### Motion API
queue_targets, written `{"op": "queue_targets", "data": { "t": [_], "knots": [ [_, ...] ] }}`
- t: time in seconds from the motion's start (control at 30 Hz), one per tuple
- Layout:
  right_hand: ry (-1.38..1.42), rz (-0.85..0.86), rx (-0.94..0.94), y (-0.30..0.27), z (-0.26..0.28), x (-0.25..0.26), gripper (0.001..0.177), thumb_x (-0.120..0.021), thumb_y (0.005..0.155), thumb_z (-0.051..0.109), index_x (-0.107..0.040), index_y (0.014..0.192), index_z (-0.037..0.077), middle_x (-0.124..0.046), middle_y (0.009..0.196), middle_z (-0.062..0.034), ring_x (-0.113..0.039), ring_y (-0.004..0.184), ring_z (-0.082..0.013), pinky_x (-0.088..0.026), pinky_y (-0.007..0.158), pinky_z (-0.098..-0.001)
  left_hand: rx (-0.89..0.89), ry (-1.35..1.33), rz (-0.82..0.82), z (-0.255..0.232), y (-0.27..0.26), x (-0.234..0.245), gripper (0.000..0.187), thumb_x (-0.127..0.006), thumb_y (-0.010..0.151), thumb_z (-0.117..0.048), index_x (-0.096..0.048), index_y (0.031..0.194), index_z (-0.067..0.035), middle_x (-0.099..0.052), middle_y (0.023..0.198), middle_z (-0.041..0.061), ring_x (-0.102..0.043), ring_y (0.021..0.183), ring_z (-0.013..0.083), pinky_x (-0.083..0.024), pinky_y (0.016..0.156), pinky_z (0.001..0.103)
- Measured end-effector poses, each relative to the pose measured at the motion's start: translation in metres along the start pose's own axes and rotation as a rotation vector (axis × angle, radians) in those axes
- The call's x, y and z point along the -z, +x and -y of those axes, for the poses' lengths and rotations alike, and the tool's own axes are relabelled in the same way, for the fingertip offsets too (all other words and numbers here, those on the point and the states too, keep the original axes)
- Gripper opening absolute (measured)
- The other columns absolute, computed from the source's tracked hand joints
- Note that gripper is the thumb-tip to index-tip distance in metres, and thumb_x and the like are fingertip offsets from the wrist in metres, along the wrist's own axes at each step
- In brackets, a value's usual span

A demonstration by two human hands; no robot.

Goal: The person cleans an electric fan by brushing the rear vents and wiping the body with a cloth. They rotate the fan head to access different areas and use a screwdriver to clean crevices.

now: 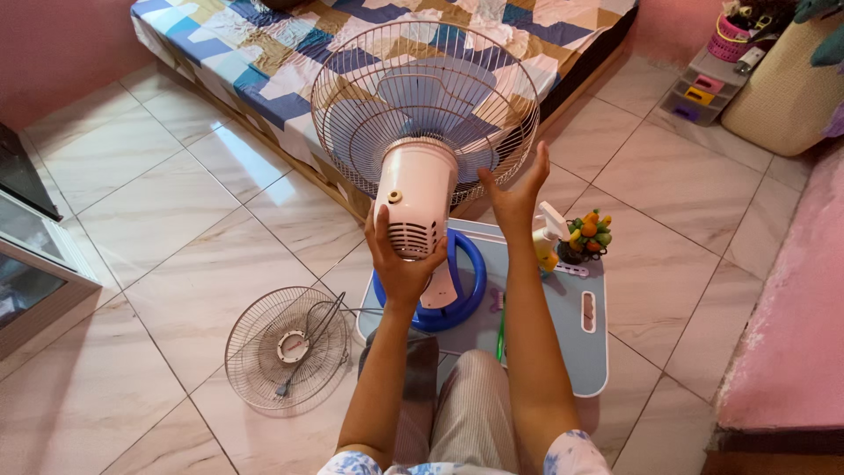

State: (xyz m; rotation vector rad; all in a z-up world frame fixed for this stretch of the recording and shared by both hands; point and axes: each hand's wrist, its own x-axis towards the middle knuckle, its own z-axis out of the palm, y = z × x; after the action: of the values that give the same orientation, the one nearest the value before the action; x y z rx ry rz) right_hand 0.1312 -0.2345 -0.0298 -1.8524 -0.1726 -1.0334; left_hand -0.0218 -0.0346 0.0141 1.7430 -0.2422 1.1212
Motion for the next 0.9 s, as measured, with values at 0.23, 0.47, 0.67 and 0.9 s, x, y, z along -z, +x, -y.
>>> {"op": "queue_targets", "data": {
  "t": [0.23,0.47,0.67,0.9],
  "knots": [
    [0.248,0.155,-0.133,0.022,-0.014,0.000,0.142,-0.088,0.076,0.061,0.007,0.166,0.005,-0.006,0.174,-0.0274,-0.014,0.162,-0.0398,-0.020,0.133,-0.0476,-0.041,-0.001,0.000,0.002,0.002,0.002,0.110,-0.095,0.073,-0.029,-0.031,0.161,-0.017,-0.040,0.157,0.021,-0.046,0.146,0.0400,-0.047,0.117,0.049],
    [0.350,0.123,-0.179,0.015,-0.011,-0.003,0.145,-0.094,0.070,0.059,0.004,0.164,0.004,-0.012,0.169,-0.0277,-0.022,0.158,-0.0394,-0.028,0.130,-0.0473,0.018,0.057,0.035,0.005,0.006,0.011,0.111,-0.094,0.071,-0.032,-0.031,0.161,-0.018,-0.036,0.152,0.021,-0.044,0.142,0.0412,-0.047,0.114,0.051],
    [0.142,0.026,-0.180,0.001,-0.013,0.003,0.143,-0.097,0.070,0.051,-0.001,0.164,0.001,-0.016,0.165,-0.0271,-0.024,0.156,-0.0392,-0.030,0.128,-0.0467,0.066,0.124,0.033,-0.001,0.007,0.012,0.112,-0.091,0.071,-0.031,-0.028,0.162,-0.017,-0.037,0.150,0.022,-0.044,0.141,0.0418,-0.046,0.114,0.051],
    [0.208,-0.091,-0.154,-0.011,-0.002,0.004,0.136,-0.100,0.067,0.053,-0.015,0.158,-0.001,-0.031,0.158,-0.0242,-0.037,0.150,-0.0384,-0.036,0.127,-0.0459,0.123,0.253,0.025,-0.012,0.018,0.013,0.120,-0.095,0.070,-0.035,-0.023,0.163,-0.014,-0.038,0.149,0.022,-0.044,0.140,0.0420,-0.043,0.114,0.052]
  ]
}}
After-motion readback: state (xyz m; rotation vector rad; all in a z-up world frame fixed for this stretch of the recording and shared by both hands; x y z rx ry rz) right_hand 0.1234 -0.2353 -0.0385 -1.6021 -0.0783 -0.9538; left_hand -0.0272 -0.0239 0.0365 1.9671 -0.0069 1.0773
